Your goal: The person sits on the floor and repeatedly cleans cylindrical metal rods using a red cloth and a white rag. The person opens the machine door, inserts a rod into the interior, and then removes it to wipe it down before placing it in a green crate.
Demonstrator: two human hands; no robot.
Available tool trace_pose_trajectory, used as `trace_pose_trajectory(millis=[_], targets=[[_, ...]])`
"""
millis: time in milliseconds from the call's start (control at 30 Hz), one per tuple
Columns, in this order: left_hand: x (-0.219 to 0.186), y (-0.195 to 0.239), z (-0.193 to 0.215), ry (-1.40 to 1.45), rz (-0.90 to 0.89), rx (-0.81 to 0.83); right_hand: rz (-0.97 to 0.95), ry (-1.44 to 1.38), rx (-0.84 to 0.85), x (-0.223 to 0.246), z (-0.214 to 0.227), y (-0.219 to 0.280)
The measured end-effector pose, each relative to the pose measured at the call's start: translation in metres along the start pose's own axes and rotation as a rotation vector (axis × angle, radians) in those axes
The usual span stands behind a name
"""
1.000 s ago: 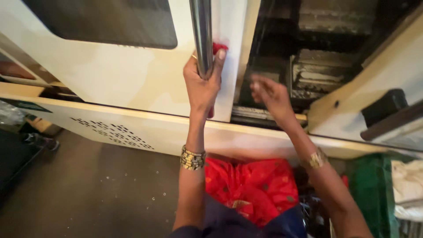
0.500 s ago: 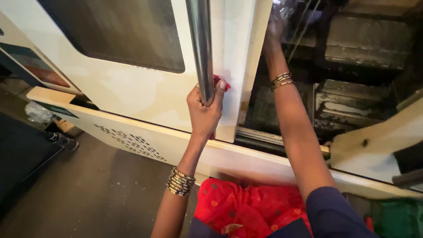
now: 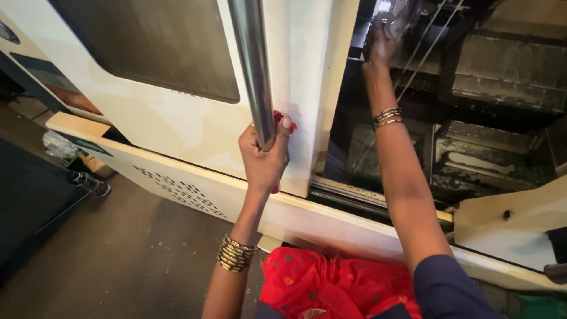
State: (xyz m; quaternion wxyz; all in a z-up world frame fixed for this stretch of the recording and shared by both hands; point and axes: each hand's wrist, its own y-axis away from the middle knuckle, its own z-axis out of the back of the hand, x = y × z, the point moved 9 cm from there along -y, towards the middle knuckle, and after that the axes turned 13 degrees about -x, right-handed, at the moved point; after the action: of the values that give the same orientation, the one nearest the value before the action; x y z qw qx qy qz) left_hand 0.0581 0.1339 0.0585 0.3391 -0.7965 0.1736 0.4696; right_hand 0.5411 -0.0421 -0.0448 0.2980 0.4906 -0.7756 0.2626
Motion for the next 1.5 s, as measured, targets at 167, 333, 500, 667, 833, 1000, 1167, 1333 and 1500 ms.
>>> trace_pose_trajectory(millis=[167,333,500,667,833,1000,1167,1333,1500], targets=[[0.0,-0.005,0.007,-0.011,-0.031,-0.021,-0.149,0.153,-0.083,-0.003,0.005,0.01],[-0.001,-0.008,0.009,-0.012,-0.082,-0.007,-0.097,0.068,-0.033,0.013,-0.002,0.025],[0.005,-0.009,0.01,0.007,-0.019,-0.01,-0.086,0.107,-0.036,0.026,-0.005,0.032],[0.002,-0.009,0.009,-0.017,-0.049,0.008,-0.108,0.152,-0.065,0.03,-0.004,0.038],[0.004,-0.009,0.01,-0.025,-0.04,-0.007,0.028,0.125,-0.111,0.045,-0.006,0.045],[0.005,-0.009,0.01,-0.026,-0.026,-0.005,-0.071,0.058,-0.18,0.031,0.008,0.041],[0.006,-0.009,0.01,0.013,-0.013,-0.005,-0.019,0.061,-0.018,0.009,0.001,0.024],[0.004,-0.009,0.01,0.002,-0.027,0.006,0.054,0.006,-0.113,0.014,0.008,0.014],[0.005,-0.008,0.01,0.016,0.002,0.006,-0.057,-0.028,-0.189,0.032,0.025,0.023]])
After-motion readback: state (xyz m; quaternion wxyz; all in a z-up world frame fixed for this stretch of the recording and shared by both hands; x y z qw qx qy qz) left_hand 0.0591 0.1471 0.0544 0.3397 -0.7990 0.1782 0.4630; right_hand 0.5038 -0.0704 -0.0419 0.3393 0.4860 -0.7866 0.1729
